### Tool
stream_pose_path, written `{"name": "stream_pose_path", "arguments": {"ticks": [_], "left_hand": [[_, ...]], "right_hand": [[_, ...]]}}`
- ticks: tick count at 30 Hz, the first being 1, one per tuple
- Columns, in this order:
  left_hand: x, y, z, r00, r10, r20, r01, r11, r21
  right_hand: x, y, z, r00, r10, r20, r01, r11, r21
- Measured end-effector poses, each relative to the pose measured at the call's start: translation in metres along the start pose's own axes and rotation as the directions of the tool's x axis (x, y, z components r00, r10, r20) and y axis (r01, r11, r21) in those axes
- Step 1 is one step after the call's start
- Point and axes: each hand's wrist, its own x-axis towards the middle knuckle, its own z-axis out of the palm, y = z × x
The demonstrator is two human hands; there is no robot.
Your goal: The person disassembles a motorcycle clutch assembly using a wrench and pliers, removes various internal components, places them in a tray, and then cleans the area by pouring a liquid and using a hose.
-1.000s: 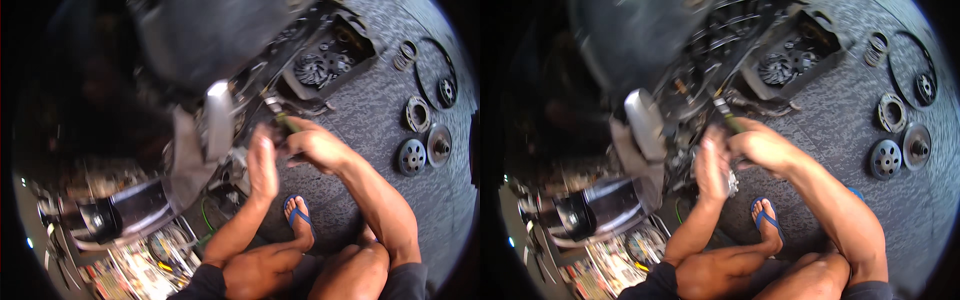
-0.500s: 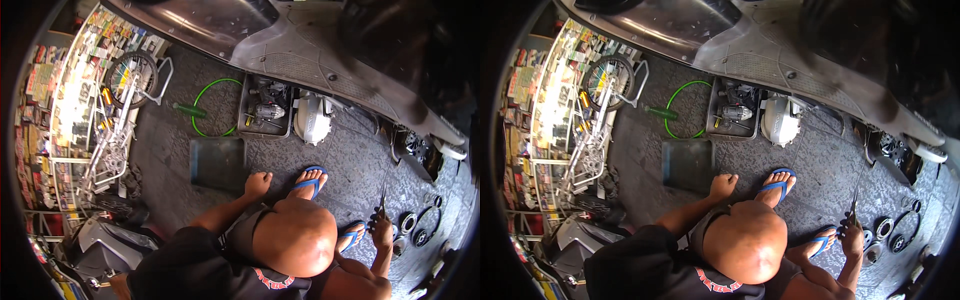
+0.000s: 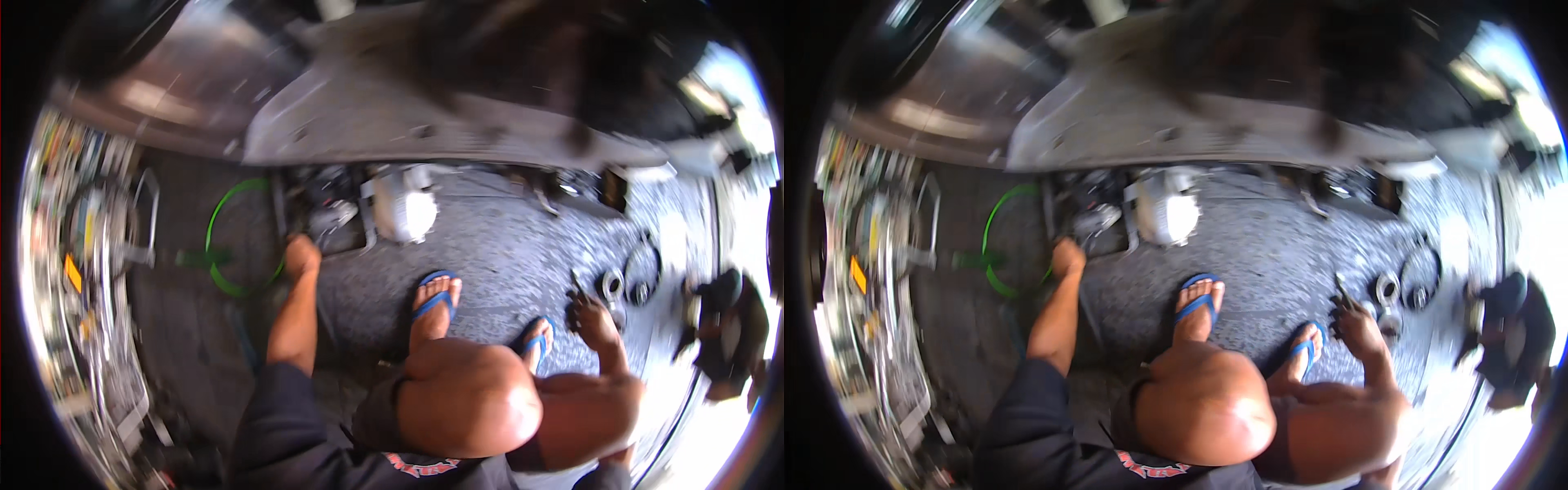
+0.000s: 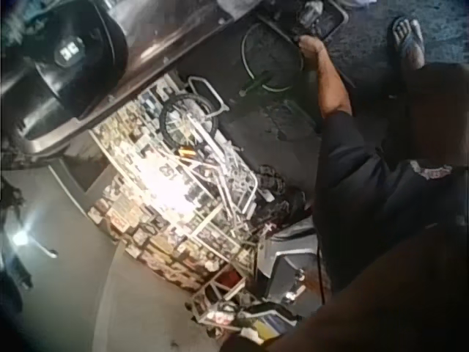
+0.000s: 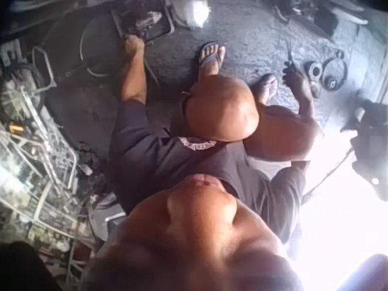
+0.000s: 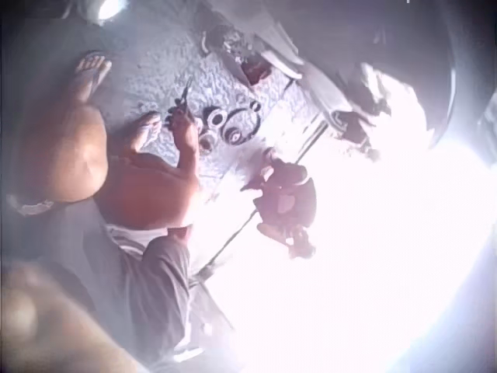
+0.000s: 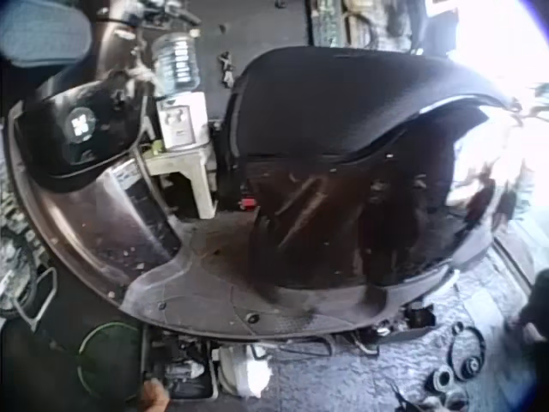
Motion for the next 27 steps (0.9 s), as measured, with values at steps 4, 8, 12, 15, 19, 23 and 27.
{"name": "stream_pose_path", "arguments": {"ticks": [4, 8, 12, 15, 19, 23, 27], "left_hand": [[-0.011, 0.009, -0.009, 0.986, 0.128, 0.109, -0.136, 0.988, 0.077], [-0.045, 0.002, -0.036, 0.987, 0.07, 0.148, -0.096, 0.979, 0.177], [0.086, -0.161, -0.035, 0.861, 0.467, 0.201, -0.473, 0.592, 0.653], [0.042, -0.101, 0.017, 0.811, 0.564, 0.158, -0.581, 0.739, 0.341], [-0.018, 0.014, 0.008, 0.94, 0.341, -0.005, -0.34, 0.937, 0.08], [-0.009, 0.037, 0.018, 1.0, 0.0, -0.004, 0.0, 0.992, -0.13], [0.081, -0.102, -0.034, 0.991, -0.03, -0.133, 0.026, 0.999, -0.029]], "right_hand": [[-0.006, -0.051, -0.005, 0.985, 0.101, -0.138, -0.08, 0.985, 0.153], [-0.002, -0.057, -0.003, 0.97, 0.196, -0.143, -0.067, 0.782, 0.62], [0.033, -0.074, 0.0, 0.997, 0.008, -0.077, 0.064, 0.467, 0.882], [0.03, -0.036, 0.005, 0.99, 0.092, -0.11, 0.062, 0.419, 0.906], [0.011, -0.023, 0.005, 0.98, 0.134, -0.147, 0.092, 0.347, 0.933], [0.009, -0.01, 0.012, 0.976, 0.158, -0.15, 0.093, 0.325, 0.941], [0.021, -0.021, 0.02, 0.994, 0.028, -0.104, 0.095, 0.218, 0.971]]}}
